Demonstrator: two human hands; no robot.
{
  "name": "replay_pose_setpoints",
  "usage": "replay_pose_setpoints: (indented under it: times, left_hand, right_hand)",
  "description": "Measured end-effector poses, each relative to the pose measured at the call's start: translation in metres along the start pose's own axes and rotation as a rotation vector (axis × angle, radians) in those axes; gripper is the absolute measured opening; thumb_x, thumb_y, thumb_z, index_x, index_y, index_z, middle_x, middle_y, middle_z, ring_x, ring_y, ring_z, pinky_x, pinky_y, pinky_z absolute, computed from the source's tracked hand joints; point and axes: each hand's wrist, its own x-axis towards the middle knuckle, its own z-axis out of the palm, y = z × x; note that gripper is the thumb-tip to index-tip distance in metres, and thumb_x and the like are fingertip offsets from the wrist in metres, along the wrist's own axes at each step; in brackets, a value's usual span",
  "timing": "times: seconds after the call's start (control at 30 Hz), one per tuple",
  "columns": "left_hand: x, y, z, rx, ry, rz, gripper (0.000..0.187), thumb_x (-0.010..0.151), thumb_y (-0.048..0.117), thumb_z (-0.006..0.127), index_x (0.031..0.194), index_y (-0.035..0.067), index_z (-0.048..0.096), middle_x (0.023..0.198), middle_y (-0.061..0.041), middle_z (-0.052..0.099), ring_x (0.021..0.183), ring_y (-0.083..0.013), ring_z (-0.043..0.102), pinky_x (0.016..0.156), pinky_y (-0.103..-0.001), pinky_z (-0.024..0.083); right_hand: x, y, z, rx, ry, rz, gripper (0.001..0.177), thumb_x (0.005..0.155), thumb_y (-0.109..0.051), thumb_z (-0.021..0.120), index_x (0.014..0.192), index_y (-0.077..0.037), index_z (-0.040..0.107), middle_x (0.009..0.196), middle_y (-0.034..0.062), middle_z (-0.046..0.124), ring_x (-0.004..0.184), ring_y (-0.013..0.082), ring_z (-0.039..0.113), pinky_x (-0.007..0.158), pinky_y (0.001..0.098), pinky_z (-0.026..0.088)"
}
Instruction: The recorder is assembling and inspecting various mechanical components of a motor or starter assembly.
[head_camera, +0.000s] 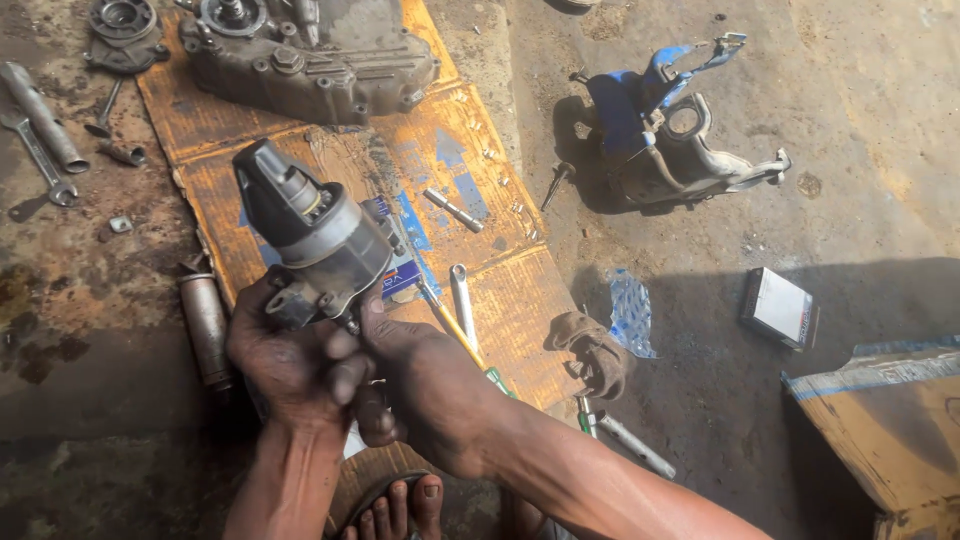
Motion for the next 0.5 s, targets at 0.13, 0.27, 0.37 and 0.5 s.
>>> replay_pose_setpoints:
  times: [0.13, 0.27, 0.37, 0.5]
  left_hand:
    - [0.002, 0.000, -0.004, -0.356, -0.150, -0.003, 0.041, 0.098, 0.038, 0.043, 0.088, 0.001, 0.058, 0.073, -0.017, 0.062, 0.053, -0.0234, 0.059, 0.026, -0.027, 0.043]
    - [0.004, -0.005, -0.010, -0.145, -0.006, 0.087, 0.041, 0.104, 0.042, 0.047, 0.085, 0.007, 0.059, 0.071, -0.019, 0.060, 0.044, -0.0260, 0.055, 0.031, -0.033, 0.045]
    - [0.001, 0.000, -0.006, -0.110, 0.002, 0.059, 0.040, 0.102, 0.043, 0.046, 0.083, 0.010, 0.059, 0.070, -0.021, 0.061, 0.039, -0.0267, 0.053, 0.033, -0.036, 0.048]
    - [0.003, -0.002, -0.009, -0.210, -0.051, 0.017, 0.040, 0.102, 0.041, 0.048, 0.082, 0.009, 0.061, 0.072, -0.023, 0.065, 0.033, -0.0254, 0.052, 0.028, -0.035, 0.046]
  right_hand:
    - [0.001, 0.004, -0.005, 0.017, -0.043, -0.037, 0.036, 0.109, -0.037, 0.035, 0.104, -0.013, 0.061, 0.076, -0.0020, 0.061, 0.053, 0.0096, 0.043, 0.050, 0.0242, 0.036]
    - [0.020, 0.023, -0.029, 0.140, -0.096, -0.047, 0.035, 0.114, -0.040, 0.039, 0.100, -0.012, 0.055, 0.072, 0.0001, 0.057, 0.053, 0.0088, 0.042, 0.049, 0.0234, 0.035]
    - [0.001, -0.001, -0.006, 0.073, -0.070, 0.020, 0.040, 0.110, -0.045, 0.034, 0.098, -0.015, 0.057, 0.071, 0.0003, 0.058, 0.053, 0.0090, 0.042, 0.049, 0.0226, 0.035]
    - [0.003, 0.002, -0.009, 0.123, -0.069, -0.020, 0.032, 0.111, -0.038, 0.037, 0.097, -0.014, 0.054, 0.073, -0.0023, 0.057, 0.057, 0.0083, 0.042, 0.052, 0.0235, 0.034]
